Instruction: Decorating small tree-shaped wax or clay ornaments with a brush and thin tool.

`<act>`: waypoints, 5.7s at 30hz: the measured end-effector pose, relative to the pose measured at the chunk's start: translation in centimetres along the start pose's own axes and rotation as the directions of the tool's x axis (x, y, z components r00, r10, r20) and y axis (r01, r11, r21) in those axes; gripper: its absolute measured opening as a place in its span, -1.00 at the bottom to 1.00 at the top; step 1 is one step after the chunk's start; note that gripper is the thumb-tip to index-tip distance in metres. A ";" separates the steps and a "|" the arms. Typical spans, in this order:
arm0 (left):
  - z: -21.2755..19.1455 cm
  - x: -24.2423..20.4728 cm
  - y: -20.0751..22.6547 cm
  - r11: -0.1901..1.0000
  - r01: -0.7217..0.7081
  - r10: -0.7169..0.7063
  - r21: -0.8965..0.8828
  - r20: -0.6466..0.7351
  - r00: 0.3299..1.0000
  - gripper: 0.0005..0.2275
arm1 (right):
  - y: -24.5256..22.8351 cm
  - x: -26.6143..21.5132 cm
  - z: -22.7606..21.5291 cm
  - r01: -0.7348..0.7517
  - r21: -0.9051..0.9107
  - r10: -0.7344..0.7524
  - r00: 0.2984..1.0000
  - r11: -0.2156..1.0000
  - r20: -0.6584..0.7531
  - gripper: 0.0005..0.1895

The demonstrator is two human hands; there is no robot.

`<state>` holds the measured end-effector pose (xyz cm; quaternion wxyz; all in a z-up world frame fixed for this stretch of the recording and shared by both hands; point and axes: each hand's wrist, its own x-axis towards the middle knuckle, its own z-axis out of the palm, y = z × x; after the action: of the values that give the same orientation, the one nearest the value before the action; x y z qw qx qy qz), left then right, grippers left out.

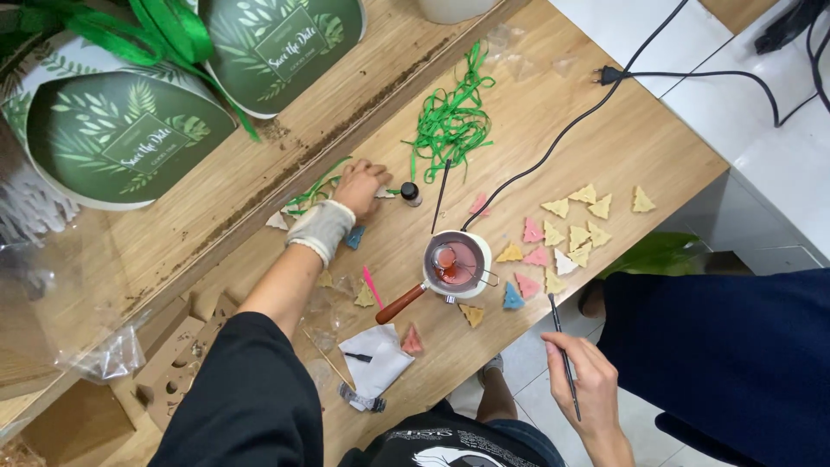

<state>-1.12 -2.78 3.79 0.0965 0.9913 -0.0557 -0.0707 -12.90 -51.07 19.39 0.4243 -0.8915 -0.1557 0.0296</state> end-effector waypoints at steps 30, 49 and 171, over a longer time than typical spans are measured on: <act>-15.7 -29.5 21.9 -0.076 -0.319 -0.801 -0.945 -0.133 0.583 -0.71 | -15.1 1.6 4.7 0.519 0.348 -0.614 0.740 0.781 0.275 -0.87; -7.5 -40.9 29.8 -0.262 -0.615 -0.963 -0.744 0.161 0.216 -0.75 | -0.2 -3.2 19.0 0.780 -0.298 -0.203 0.471 0.551 0.859 -0.34; 1.7 -45.0 10.2 -0.832 0.108 -0.079 -0.544 0.309 0.948 -0.54 | -18.8 -18.6 27.6 -0.298 0.626 0.064 0.927 0.721 0.369 -0.73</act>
<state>-46.64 -7.50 9.98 0.9513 0.2044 0.2098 -0.0961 -40.40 -24.94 14.66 0.6804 -0.6719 -0.1122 0.2703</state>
